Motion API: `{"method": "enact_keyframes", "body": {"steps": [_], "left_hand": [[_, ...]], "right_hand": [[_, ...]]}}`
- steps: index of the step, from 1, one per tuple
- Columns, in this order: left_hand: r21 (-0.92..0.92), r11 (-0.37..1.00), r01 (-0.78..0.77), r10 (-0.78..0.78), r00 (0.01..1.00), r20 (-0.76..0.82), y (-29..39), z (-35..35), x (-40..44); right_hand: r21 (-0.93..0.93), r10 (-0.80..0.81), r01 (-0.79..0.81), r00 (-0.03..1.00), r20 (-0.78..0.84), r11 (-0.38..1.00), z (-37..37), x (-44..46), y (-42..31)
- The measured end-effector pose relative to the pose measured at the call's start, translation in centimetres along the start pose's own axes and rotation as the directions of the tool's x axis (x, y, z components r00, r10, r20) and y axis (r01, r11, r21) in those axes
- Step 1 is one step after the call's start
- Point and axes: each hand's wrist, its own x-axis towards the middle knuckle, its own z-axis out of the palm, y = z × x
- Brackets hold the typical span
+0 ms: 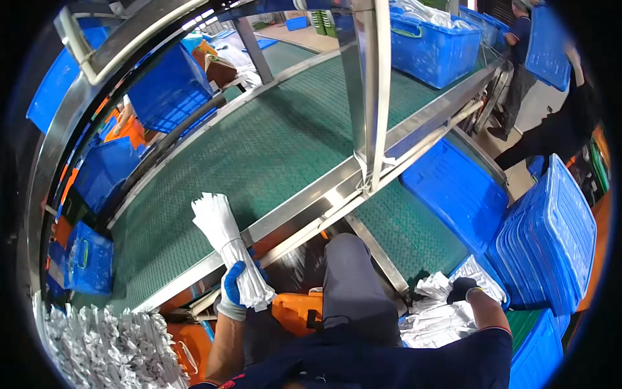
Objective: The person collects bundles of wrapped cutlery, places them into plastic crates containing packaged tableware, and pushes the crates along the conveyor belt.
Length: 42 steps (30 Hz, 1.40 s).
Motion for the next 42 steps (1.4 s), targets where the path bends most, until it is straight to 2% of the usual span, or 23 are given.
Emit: {"method": "enact_keyframes", "body": {"steps": [1, 2, 5, 7, 10, 12, 15, 16, 17, 19, 22, 26, 27, 29, 30, 32, 33, 35, 36, 38, 39, 40, 42], "left_hand": [[-0.002, 1.0, -0.005, 0.005, 1.0, -0.001, 0.0, 0.0, 0.0], [-0.033, 0.999, -0.005, 0.006, 1.0, 0.012, -0.1, 0.0, 0.0], [-0.017, 1.0, -0.006, 0.006, 1.0, 0.005, -0.1, 0.1, -0.2], [-0.014, 1.0, -0.004, 0.004, 1.0, 0.011, -0.2, -0.2, -0.1], [-0.027, 1.0, -0.003, 0.004, 0.999, 0.044, -0.3, -0.3, 0.0], [-0.02, 1.0, -0.017, 0.018, 0.997, 0.076, -0.2, -0.5, 0.0], [0.017, 1.0, -0.014, 0.013, 0.998, 0.067, 0.3, -0.5, -0.5], [0.027, 1.0, -0.004, 0.002, 0.999, 0.046, 0.6, -0.6, -0.9], [0.032, 0.999, -0.009, 0.008, 0.999, 0.046, 1.0, -1.3, -1.1], [0.088, 0.996, -0.024, 0.024, 1.0, -0.001, 1.8, -3.5, -1.6], [0.145, 0.984, -0.105, 0.125, 0.983, -0.138, 3.3, -6.7, -3.3], [0.022, 0.99, -0.136, 0.138, 0.967, -0.215, 6.2, -8.3, -6.8], [0.027, 0.988, -0.153, 0.156, 0.963, -0.22, 6.6, -8.1, -7.4], [-0.003, 0.973, -0.232, 0.228, 0.957, -0.181, 7.2, -7.5, -9.1], [-0.003, 0.969, -0.246, 0.241, 0.952, -0.188, 7.5, -8.0, -9.2], [-0.041, 0.97, -0.239, 0.223, 0.948, -0.229, 7.4, -9.4, -9.3], [0.021, 0.969, -0.245, 0.244, 0.942, -0.229, 7.4, -9.2, -9.6], [0.003, 0.974, -0.227, 0.222, 0.949, -0.222, 7.1, -10.4, -9.5], [-0.013, 0.976, -0.217, 0.209, 0.954, -0.214, 6.9, -10.6, -9.5], [-0.021, 0.978, -0.206, 0.199, 0.962, -0.187, 6.8, -11.1, -10.0], [-0.017, 0.975, -0.223, 0.216, 0.956, -0.201, 6.7, -10.7, -10.3], [-0.023, 0.972, -0.233, 0.225, 0.955, -0.195, 6.6, -11.0, -10.3], [-0.02, 0.968, -0.251, 0.242, 0.947, -0.212, 6.3, -13.0, -9.9]], "right_hand": [[0.045, 0.044, -0.044, 0.999, 0.013, 0.998, -0.3, -0.5, -0.1], [0.119, -0.041, 0.028, 0.994, 0.106, 0.992, 0.8, 0.8, 1.2], [0.429, -0.198, 0.173, 0.98, 0.014, 0.887, -2.4, -3.5, -0.3], [0.522, -0.348, 0.361, 0.929, -0.127, 0.773, -3.1, -4.0, -1.1], [0.757, -0.303, 0.352, 0.929, -0.212, 0.55, -9.2, -7.0, -6.0], [0.861, -0.26, 0.394, 0.911, -0.32, 0.321, -12.8, -7.0, -9.0], [0.858, -0.258, 0.511, 0.823, -0.505, -0.049, -21.8, -9.0, -14.3], [0.752, -0.22, 0.658, 0.738, -0.637, 0.031, -24.9, -10.1, -16.2], [0.663, -0.188, 0.741, 0.67, -0.718, 0.105, -27.5, -10.1, -16.9], [0.449, -0.215, 0.884, 0.467, -0.858, 0.13, -33.9, -13.4, -19.9], [0.281, -0.145, 0.96, 0.277, -0.95, -0.005, -40.5, -19.1, -26.5], [-0.083, -0.05, 0.987, -0.091, -0.995, -0.136, -46.2, -19.4, -32.7], [-0.043, -0.015, 0.987, -0.046, -0.999, -0.156, -47.0, -18.7, -34.3], [0.036, -0.1, 0.992, 0.024, -0.995, -0.123, -47.1, -16.0, -36.8], [-0.035, -0.067, 0.994, -0.042, -0.997, -0.1, -46.6, -13.5, -38.7], [-0.02, -0.113, 0.999, -0.016, -0.993, 0.032, -44.6, -6.5, -42.7], [-0.015, -0.165, 0.994, -0.033, -0.986, -0.106, -44.1, -5.5, -44.7], [-0.083, -0.105, 0.996, -0.088, -0.991, -0.043, -43.8, -1.3, -47.4], [-0.056, -0.098, 0.998, -0.055, -0.994, 0.006, -44.8, -1.5, -47.8], [-0.133, -0.19, 0.991, -0.128, -0.973, 0.015, -46.8, -1.4, -48.3], [-0.12, -0.255, 0.988, -0.092, -0.963, 0.097, -47.3, -2.3, -48.1], [-0.129, -0.258, 0.987, -0.101, -0.961, 0.092, -47.5, -2.9, -48.2], [-0.034, -0.268, 0.999, -0.024, -0.963, 0.033, -47.0, -3.6, -48.6]]}}
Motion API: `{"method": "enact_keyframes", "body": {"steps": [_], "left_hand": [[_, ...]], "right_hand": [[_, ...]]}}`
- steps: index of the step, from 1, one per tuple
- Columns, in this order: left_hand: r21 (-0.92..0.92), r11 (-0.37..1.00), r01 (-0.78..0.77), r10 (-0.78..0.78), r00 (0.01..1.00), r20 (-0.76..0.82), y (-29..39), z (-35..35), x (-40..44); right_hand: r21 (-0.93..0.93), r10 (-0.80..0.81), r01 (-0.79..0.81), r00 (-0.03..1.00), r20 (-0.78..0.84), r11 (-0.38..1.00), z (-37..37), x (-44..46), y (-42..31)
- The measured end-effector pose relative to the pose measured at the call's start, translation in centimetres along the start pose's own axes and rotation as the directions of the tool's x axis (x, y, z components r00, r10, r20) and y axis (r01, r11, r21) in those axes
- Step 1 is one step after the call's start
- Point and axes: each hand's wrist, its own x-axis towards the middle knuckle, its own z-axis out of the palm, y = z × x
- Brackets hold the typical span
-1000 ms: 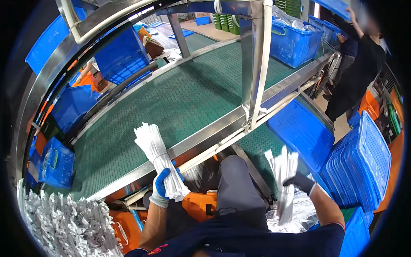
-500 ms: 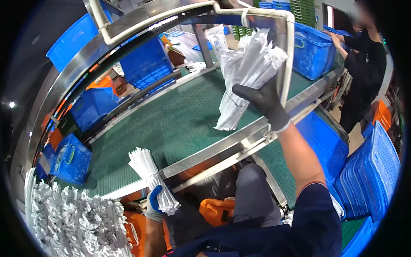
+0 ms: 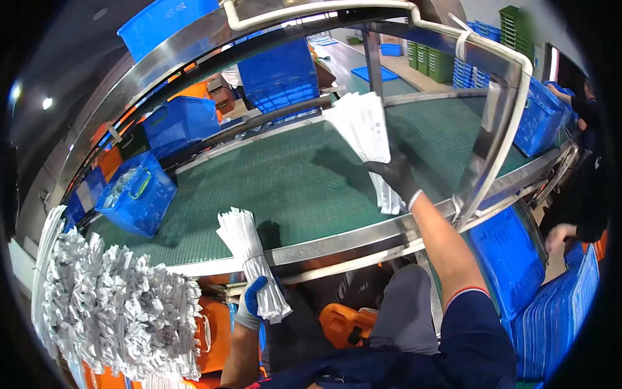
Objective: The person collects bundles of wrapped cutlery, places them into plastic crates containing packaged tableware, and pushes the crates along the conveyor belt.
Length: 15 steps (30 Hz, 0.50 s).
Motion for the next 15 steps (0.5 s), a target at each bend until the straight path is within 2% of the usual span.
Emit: {"method": "enact_keyframes", "body": {"steps": [1, 2, 3, 4, 6, 7, 9, 10, 14, 15], "left_hand": [[-0.002, 1.0, -0.005, 0.005, 1.0, 0.0, 0.2, -0.2, 0.1], [0.025, 1.0, -0.004, 0.004, 1.0, -0.003, 0.3, -0.3, -0.1], [0.053, 0.999, 0.002, -0.002, 1.0, -0.008, 0.3, -0.4, -0.3], [0.054, 0.999, 0.007, -0.006, 1.0, -0.016, 0.4, -0.4, -0.5], [0.141, 0.989, -0.033, 0.042, 0.997, -0.061, 0.6, -0.1, -0.8], [0.127, 0.992, 0.0, 0.008, 0.998, -0.064, 0.7, 0.1, -1.1], [0.129, 0.992, 0.001, 0.008, 0.998, -0.066, 0.7, -0.5, -1.1], [0.131, 0.991, -0.004, 0.012, 0.998, -0.059, 0.9, -0.6, -1.1], [0.234, 0.972, -0.022, 0.047, 0.994, -0.1, 1.1, 1.6, -1.8], [0.271, 0.962, -0.028, 0.063, 0.991, -0.12, 0.8, 2.5, -1.8]], "right_hand": [[0.199, 0.233, -0.232, 0.972, 0.019, 0.952, 0.2, -0.8, -2.5], [0.434, 0.346, -0.33, 0.937, 0.042, 0.838, 0.3, -1.8, -3.5], [0.638, 0.451, -0.401, 0.888, 0.094, 0.657, 0.5, -2.6, -3.9], [0.728, 0.509, -0.474, 0.838, 0.198, 0.496, 0.5, -3.3, -2.4], [0.82, 0.58, -0.505, 0.765, 0.28, 0.27, 0.2, -4.9, -1.2], [0.797, 0.592, -0.547, 0.74, 0.318, 0.255, -0.4, -5.7, -2.2], [0.806, 0.671, -0.528, 0.703, 0.238, 0.267, -0.2, -7.5, -1.9], [0.788, 0.679, -0.485, 0.725, 0.118, 0.38, 0.3, -8.1, -0.9], [0.774, 0.672, -0.48, 0.734, 0.098, 0.412, -0.1, -9.3, 1.5], [0.762, 0.662, -0.456, 0.748, 0.047, 0.461, -0.3, -9.2, 1.6]]}}
